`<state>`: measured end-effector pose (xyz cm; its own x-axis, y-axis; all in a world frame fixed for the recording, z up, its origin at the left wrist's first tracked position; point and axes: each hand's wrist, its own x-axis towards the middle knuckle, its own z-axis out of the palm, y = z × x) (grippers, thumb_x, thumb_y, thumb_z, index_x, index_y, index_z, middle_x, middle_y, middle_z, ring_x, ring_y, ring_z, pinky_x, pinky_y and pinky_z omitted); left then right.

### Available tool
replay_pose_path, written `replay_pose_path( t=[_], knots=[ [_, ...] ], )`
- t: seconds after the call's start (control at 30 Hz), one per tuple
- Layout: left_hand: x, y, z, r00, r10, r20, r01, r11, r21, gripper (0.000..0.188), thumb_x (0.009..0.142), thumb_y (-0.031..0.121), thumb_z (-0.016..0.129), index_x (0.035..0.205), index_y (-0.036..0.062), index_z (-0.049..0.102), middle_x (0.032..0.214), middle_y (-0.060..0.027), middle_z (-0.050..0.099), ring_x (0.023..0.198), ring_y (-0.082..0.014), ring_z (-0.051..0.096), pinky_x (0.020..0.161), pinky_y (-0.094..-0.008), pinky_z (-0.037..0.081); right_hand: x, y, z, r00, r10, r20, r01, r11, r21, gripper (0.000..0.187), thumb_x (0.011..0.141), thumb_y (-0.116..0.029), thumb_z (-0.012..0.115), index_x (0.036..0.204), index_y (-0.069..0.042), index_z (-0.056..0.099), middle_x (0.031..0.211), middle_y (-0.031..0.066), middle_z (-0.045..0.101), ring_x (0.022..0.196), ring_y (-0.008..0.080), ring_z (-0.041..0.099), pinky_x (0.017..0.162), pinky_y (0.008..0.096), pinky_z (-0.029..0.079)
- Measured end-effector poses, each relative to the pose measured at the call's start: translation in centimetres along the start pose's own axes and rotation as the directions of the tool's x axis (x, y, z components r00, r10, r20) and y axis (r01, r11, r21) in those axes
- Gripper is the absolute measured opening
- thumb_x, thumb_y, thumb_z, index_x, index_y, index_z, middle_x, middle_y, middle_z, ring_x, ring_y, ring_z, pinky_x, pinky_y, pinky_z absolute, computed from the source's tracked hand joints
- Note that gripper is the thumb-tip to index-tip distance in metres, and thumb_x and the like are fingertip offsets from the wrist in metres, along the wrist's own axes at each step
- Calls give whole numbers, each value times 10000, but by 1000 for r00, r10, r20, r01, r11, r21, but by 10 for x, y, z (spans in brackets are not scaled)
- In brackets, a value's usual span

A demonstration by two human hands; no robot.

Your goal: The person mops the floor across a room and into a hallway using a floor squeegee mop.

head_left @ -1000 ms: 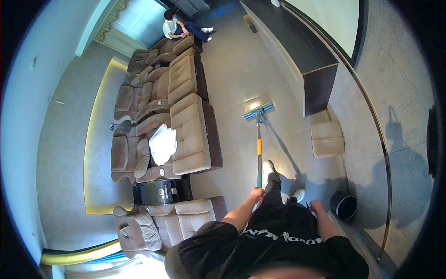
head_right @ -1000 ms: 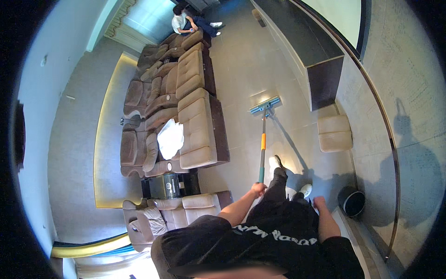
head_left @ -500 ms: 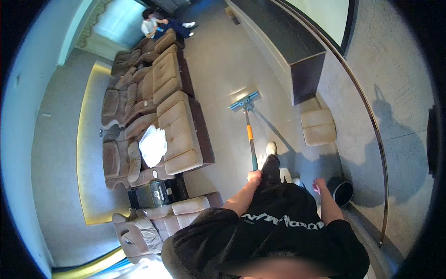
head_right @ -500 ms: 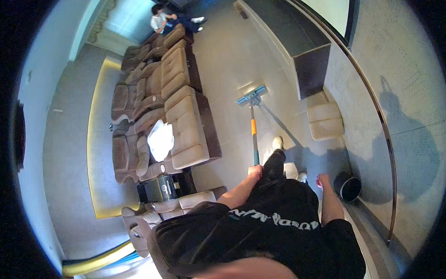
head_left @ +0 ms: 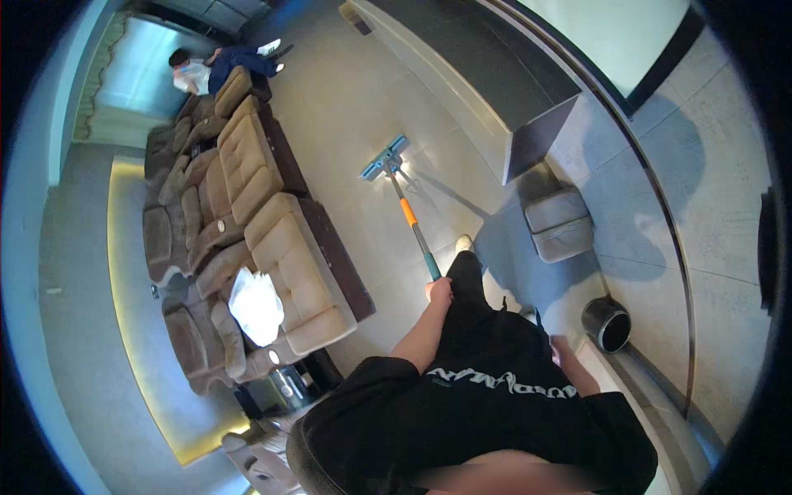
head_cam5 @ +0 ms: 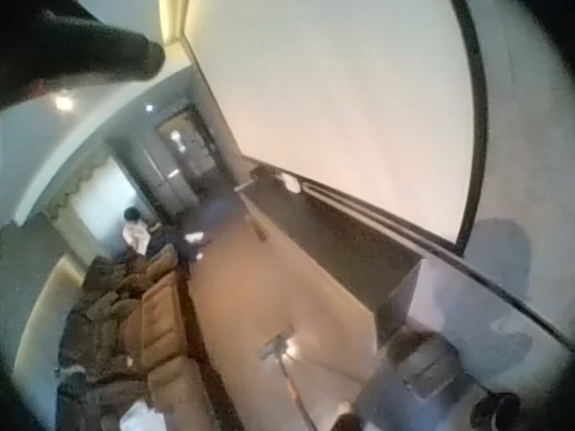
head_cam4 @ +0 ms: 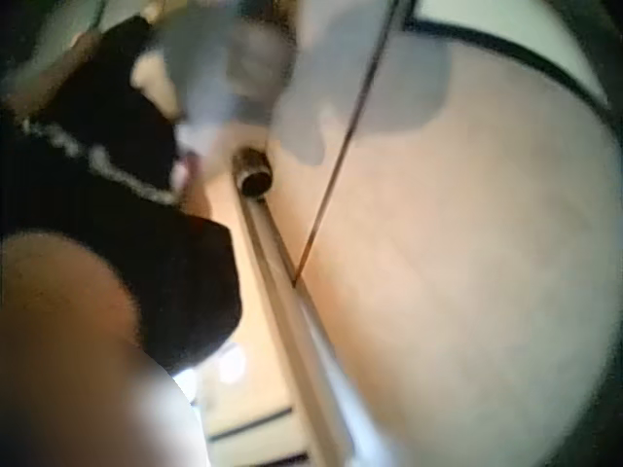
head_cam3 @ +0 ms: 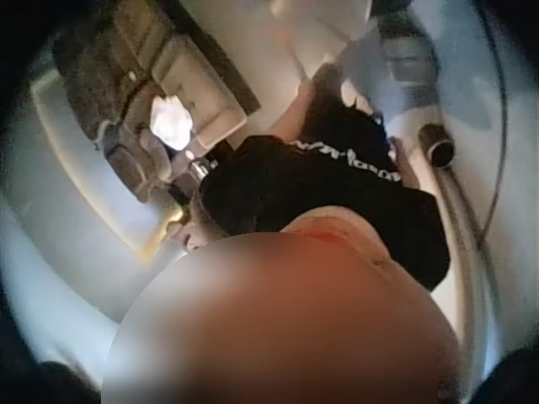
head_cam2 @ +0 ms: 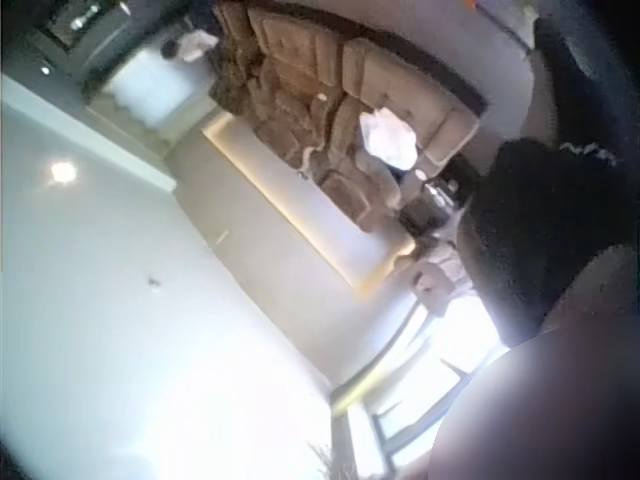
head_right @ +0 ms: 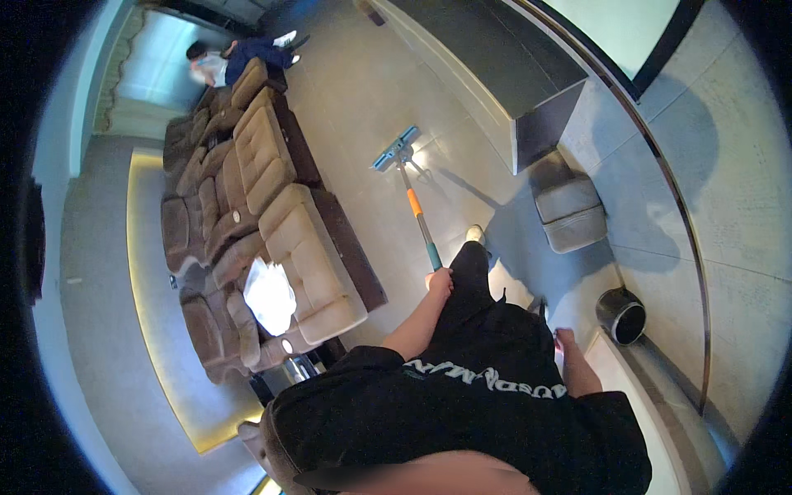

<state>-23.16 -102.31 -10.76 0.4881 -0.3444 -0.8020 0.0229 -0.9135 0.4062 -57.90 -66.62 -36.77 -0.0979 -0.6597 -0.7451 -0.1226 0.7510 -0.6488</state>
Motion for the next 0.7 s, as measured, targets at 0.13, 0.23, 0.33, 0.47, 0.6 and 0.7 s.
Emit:
replay_pose_path(
  t=[0.13,0.23,0.33,0.47,0.6,0.7],
  knots=[
    [65,67,-13,995,79,-65,-85,993,-86,186,561,52,554,476,28,390,383,-63,385,278,-155,373,267,-272,289,107,-177,68,920,390,-20,-350,846,401,206,665,-200,461,527,-46,475,473,95,465,437,173,460,394,312,358],
    [109,107,-21,999,36,13,-33,979,-201,177,576,7,537,499,24,378,385,-51,363,276,-140,352,263,-254,269,115,-384,95,995,103,-18,-93,950,297,155,687,-172,444,590,-57,480,507,41,447,436,144,432,399,274,352],
    [121,131,-30,1000,-16,-9,13,963,-268,173,586,-39,515,526,20,364,400,-41,353,284,-129,343,262,-238,252,120,-482,105,998,-21,-61,50,853,520,156,709,-196,459,627,-65,477,514,26,450,436,117,438,383,234,349],
    [129,123,-32,997,-58,51,69,968,-243,180,588,-52,510,540,24,354,413,-37,346,296,-126,344,268,-230,255,96,-521,118,985,-78,-154,145,857,494,147,717,-184,462,645,-57,477,522,27,452,418,113,430,364,234,350],
    [135,75,-46,986,-136,101,145,985,-93,162,586,-51,517,554,25,378,417,-39,355,297,-130,344,273,-246,269,69,-445,121,996,78,-49,-64,970,235,131,722,-179,449,654,-77,494,509,32,469,430,124,464,401,231,374],
    [158,41,-84,971,-75,225,111,982,-150,95,652,42,485,573,17,439,415,-41,368,296,-132,345,274,-251,271,47,-354,113,936,349,44,-288,831,-475,105,676,-129,471,721,-71,546,576,63,535,477,136,509,464,253,410]
  ],
)
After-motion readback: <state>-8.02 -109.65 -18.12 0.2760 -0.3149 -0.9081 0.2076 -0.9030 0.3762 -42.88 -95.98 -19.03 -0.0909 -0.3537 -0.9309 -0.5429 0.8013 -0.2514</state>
